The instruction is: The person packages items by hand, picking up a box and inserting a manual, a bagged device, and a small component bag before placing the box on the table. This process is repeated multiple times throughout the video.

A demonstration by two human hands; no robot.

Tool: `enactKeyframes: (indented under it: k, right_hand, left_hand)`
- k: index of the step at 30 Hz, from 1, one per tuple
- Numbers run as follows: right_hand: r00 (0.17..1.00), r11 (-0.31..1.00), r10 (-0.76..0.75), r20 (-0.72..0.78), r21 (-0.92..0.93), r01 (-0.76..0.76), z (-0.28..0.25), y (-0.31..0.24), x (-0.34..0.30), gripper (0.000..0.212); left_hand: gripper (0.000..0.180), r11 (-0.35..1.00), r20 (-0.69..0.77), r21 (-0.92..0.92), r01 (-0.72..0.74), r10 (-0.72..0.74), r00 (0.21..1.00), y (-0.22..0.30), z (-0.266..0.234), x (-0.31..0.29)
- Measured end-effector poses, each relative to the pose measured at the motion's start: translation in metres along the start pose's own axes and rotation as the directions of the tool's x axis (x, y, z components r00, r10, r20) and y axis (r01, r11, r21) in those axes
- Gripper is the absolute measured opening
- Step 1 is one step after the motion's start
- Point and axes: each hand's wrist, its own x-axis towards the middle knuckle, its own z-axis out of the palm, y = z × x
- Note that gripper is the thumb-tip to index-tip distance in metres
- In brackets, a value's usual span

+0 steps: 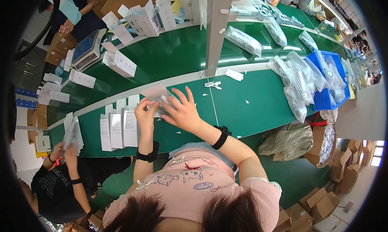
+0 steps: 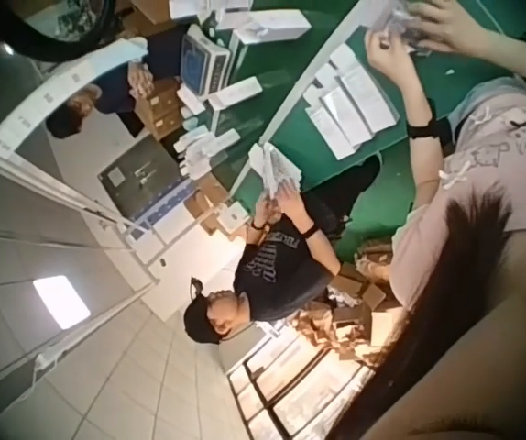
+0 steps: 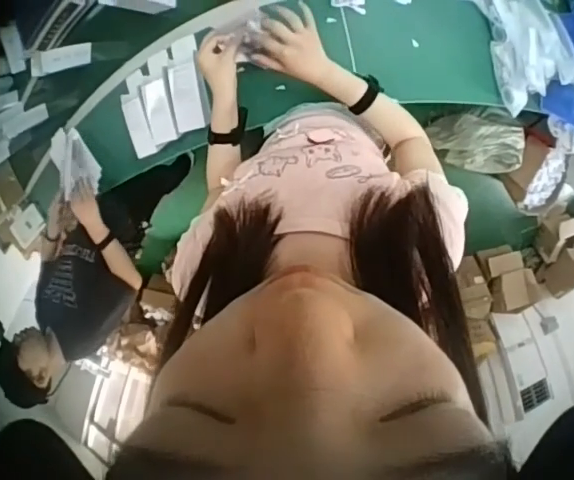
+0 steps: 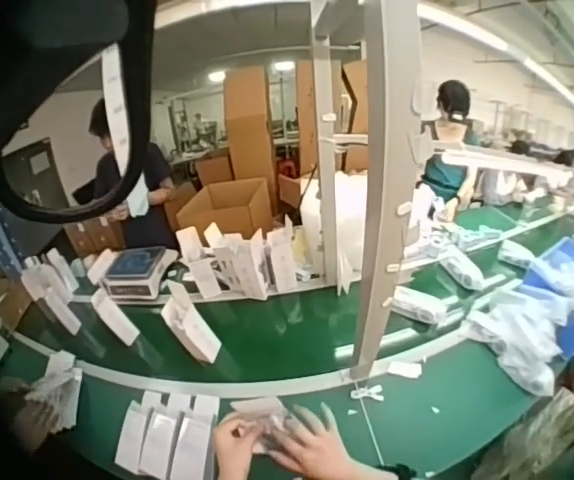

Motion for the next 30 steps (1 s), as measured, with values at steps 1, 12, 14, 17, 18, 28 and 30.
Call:
enactKeyframes:
  k: [1,12,14,17,18,28,30]
  right_hand:
    - [0.999,0.999,0.007,0.047,-0.053,-0.004,-0.002,-0.003,0.0,0.023]
    - [0.948,0.961,-0.259,0.183,-0.052,0.273,0.007,0.009,-0.013,0.029]
    - [0.951,0.955,-0.245,0.19,-0.119,0.27,0.001,0.006,-0.015,0.029]
    - [0.918,0.962,-0.129,0.376,-0.179,0.208,-0.002,-0.013,-0.009,0.033]
    - [0.887,0.959,-0.058,0.457,-0.222,0.177,-0.005,-0.019,-0.004,0.035]
    - [0.775,0.96,-0.205,0.598,-0.03,0.277,-0.017,0.007,0.003,0.029]
    - [0.952,0.932,-0.287,0.103,0.259,0.253,-0.03,0.021,-0.008,0.028]
  left_hand:
    - [0.014,1.0,0.003,-0.027,0.009,-0.009,1.0,-0.001,0.0,0.0]
    - [0.013,0.998,-0.024,0.026,-0.059,0.059,0.998,-0.004,0.003,0.002]
    - [0.014,0.999,-0.037,0.015,-0.047,0.047,0.998,-0.006,0.003,0.001]
    - [0.016,0.995,-0.021,-0.061,-0.082,0.081,0.996,-0.015,0.004,0.006]
    - [0.016,0.995,-0.023,-0.057,-0.081,0.08,0.997,-0.014,0.004,0.006]
    - [0.015,0.993,0.04,0.032,-0.111,0.11,0.993,-0.018,-0.005,0.015]
    - [0.016,0.997,-0.018,-0.007,-0.078,0.077,0.997,-0.019,-0.003,0.039]
